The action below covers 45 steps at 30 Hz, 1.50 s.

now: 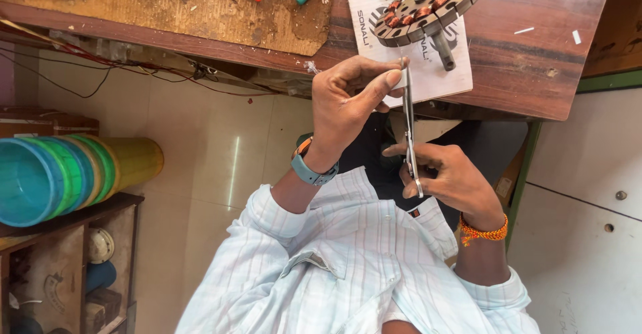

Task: The person is repairing a small electrical component, likely a motor stator. They use a green screwdriver to adjust parts, scissors to cut small white pieces, and insert these pieces into the component's slots. The person repeatedly handles the component, adjusting and inserting pieces throughout the clip.

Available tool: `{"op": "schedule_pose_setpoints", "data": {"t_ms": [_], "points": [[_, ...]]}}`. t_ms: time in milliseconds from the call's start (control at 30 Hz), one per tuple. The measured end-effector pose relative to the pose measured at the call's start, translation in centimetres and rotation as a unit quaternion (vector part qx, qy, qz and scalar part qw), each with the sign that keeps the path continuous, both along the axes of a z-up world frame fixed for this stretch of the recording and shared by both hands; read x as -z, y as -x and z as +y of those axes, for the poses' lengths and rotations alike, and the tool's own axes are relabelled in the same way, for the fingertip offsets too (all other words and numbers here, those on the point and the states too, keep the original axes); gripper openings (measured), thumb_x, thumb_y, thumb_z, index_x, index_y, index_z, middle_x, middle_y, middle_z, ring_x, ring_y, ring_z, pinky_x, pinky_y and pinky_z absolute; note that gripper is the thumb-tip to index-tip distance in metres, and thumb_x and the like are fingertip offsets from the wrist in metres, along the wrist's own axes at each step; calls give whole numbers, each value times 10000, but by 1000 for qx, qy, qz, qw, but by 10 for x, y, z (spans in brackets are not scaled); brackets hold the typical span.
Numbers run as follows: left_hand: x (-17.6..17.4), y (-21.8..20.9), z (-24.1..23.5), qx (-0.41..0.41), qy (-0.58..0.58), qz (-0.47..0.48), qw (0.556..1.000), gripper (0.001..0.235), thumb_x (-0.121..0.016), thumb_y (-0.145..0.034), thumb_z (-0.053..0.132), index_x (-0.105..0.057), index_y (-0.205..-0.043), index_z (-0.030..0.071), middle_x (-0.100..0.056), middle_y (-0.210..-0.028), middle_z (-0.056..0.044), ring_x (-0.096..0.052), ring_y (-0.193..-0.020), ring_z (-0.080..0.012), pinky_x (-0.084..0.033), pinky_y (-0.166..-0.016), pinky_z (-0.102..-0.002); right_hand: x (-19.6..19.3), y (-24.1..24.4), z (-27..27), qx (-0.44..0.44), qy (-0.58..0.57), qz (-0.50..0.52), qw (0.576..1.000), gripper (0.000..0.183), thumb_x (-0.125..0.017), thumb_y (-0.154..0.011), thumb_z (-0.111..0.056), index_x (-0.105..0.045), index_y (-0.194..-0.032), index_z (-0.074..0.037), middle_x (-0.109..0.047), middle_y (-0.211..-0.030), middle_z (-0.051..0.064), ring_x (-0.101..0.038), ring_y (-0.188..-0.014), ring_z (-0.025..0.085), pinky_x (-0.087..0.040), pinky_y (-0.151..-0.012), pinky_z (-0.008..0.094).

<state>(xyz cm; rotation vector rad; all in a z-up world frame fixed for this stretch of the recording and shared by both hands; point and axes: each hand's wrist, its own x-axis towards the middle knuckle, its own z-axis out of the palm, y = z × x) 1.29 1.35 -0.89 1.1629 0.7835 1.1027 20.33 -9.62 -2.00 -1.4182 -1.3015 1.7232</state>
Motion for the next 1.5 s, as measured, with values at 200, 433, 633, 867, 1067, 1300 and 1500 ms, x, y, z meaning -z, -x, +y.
{"op": "schedule_pose_setpoints", "data": {"t_ms": [200,433,633,867,1067,1300,1500], "points": [[3,5,2,5,-10,-12,1000,211,-726,-1004,145,-739,-1101,-42,-785,-1079,-103,-773,-870,-112,-603,-646,-208,-4,-3,-1,11,10,-17,1000,542,-835,-660,-57,-754,-1194,-16,-636,-658,18,-567,-610,67,-467,-557,238],[7,9,3,8,8,-7,1000,206,-728,-994,143,-748,-1110,-27,-788,-998,-84,-757,-849,-91,-597,-648,-199,-4,-2,-1,4,-12,-25,1000,498,-831,-705,-96,-748,-1190,-18,-666,-662,23,-595,-617,60,-493,-576,226],[11,9,5,12,9,-11,1000,197,-725,-994,146,-744,-1095,-21,-788,-970,-79,-758,-840,-88,-601,-643,-203,-1,1,-3,6,-21,-52,998,483,-839,-707,-156,-760,-1165,-24,-678,-661,26,-628,-625,68,-532,-600,235],[11,9,7,20,16,-45,999,165,-700,-1019,132,-720,-1070,-23,-776,-1119,-110,-771,-897,-129,-595,-629,-215,-3,-14,-12,-1,-44,-122,992,410,-825,-744,-153,-763,-1122,-8,-758,-721,43,-711,-661,96,-569,-636,251],[1,11,5,60,151,-188,969,120,-572,-1050,148,-536,-1123,61,-718,-1146,-198,-773,-960,-170,-557,-503,-219,-30,-73,-13,206,-63,-222,951,453,-702,-864,-49,-683,-1316,-25,-774,-897,91,-722,-852,98,-572,-806,266],[5,32,-19,137,207,-188,950,149,-621,-1021,148,-528,-1052,36,-662,-1029,-102,-742,-716,-192,-500,-426,-210,-54,-117,49,199,-83,-399,891,328,-684,-918,-65,-679,-1246,-83,-779,-929,109,-754,-844,173,-564,-697,345],[16,28,-33,123,126,-43,983,133,-676,-967,115,-643,-1031,4,-719,-957,-102,-745,-711,-142,-519,-492,-209,-60,-67,55,205,-235,-439,843,237,-764,-943,-104,-732,-1173,-57,-746,-958,123,-688,-786,193,-531,-706,325]]}}
